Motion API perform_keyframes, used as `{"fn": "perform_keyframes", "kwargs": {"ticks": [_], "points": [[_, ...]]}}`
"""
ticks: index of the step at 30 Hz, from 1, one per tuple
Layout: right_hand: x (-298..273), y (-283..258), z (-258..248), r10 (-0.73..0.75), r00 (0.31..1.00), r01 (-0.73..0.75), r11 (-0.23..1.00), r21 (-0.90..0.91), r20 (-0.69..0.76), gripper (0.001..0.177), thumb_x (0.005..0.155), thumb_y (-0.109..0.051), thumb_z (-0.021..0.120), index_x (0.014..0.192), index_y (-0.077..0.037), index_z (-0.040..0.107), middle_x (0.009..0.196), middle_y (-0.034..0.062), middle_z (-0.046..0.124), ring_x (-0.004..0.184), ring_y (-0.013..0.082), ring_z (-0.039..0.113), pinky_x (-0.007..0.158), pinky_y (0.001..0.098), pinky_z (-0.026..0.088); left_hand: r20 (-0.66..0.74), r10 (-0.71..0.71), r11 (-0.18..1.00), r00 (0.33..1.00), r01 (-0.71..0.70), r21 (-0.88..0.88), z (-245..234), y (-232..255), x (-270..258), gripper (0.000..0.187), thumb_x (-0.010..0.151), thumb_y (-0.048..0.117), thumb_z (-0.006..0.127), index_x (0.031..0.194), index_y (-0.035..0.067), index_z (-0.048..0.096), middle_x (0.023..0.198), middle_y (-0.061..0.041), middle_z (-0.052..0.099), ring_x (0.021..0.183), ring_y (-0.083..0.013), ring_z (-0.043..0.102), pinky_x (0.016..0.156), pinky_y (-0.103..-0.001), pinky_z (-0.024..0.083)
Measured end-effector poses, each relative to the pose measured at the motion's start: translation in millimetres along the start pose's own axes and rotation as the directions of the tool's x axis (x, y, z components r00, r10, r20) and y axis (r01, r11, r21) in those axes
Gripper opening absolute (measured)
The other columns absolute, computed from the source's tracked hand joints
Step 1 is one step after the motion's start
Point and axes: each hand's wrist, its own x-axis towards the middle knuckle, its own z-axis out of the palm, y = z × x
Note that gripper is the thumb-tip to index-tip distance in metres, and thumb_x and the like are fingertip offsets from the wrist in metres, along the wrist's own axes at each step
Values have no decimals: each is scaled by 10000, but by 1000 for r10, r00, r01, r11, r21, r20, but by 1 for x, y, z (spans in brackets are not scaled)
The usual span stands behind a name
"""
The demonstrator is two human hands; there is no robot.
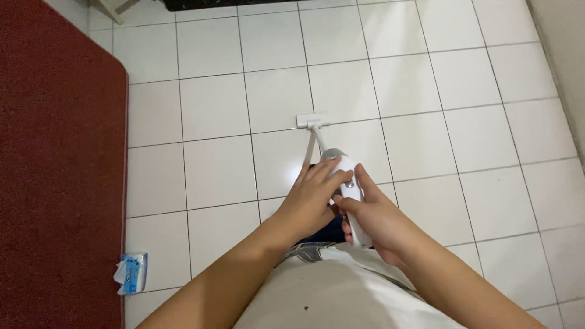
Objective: Vacuuming a tiled floor using a handheld vacuum cleaner.
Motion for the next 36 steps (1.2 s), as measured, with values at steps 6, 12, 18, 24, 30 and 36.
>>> {"fn": "perform_keyframes", "kwargs": {"ticks": [6, 12, 18, 24, 30, 36], "points": [[-37, -4, 0, -109, 994, 108, 991, -81, -19, 869, 940, -197, 627, 1636, -246, 108, 979, 86, 636, 597, 165, 497, 486, 337, 447, -1, 4, 979, 1000, -4, -204, -5, 23, 1, 557, 755, -102, 686, 1270, 77, 576, 1457, -191, 530, 1489, -421, 383, 1136, -493, 420], [-30, -12, -18, -128, 992, 127, 991, -40, -11, 848, 944, -191, 600, 1631, -197, 103, 987, 75, 656, 602, 153, 495, 490, 326, 444, -18, 52, 941, 998, -55, -334, 9, 22, 21, 552, 769, -124, 646, 1286, 44, 550, 1542, -230, 450, 1496, -436, 365, 1145, -477, 431], [37, -39, -42, -113, 992, 112, 994, 16, 55, 849, 957, -126, 546, 1661, -264, 92, 891, 85, 570, 628, 144, 509, 523, 305, 471, 27, -87, 976, 996, 90, -196, 26, -14, 81, 590, 772, -69, 696, 1327, 82, 563, 1598, -193, 392, 1520, -443, 258, 1173, -496, 346], [113, -95, -72, -165, 970, 154, 986, 70, 178, 797, 966, -123, 507, 1652, -274, 132, 869, 44, 575, 588, 141, 529, 462, 319, 472, 89, -298, 951, 950, 303, -51, 14, -32, 152, 767, 794, -7, 692, 1476, 256, 460, 1625, -196, 296, 1484, -464, 262, 1133, -496, 385], [174, -151, -96, -82, 981, 80, 997, 18, 179, 882, 987, -148, 499, 1616, -398, -66, 865, 48, 581, 558, 158, 509, 465, 338, 477, 89, -428, 902, 899, 419, 103, 15, -55, 223, 791, 838, 88, 737, 1505, 353, 404, 1640, -200, 252, 1498, -457, 244, 1108, -508, 411], [206, -162, -115, -77, 982, 89, 994, -62, 175, 876, 1003, -135, 486, 1638, -399, -58, 818, 82, 547, 565, 154, 522, 476, 326, 480, 182, -597, 801, 781, 592, 92, 11, -39, 252, 844, 878, 142, 724, 1548, 455, 314, 1626, -199, 261, 1496, -404, 287, 1094, -519, 420]]}}
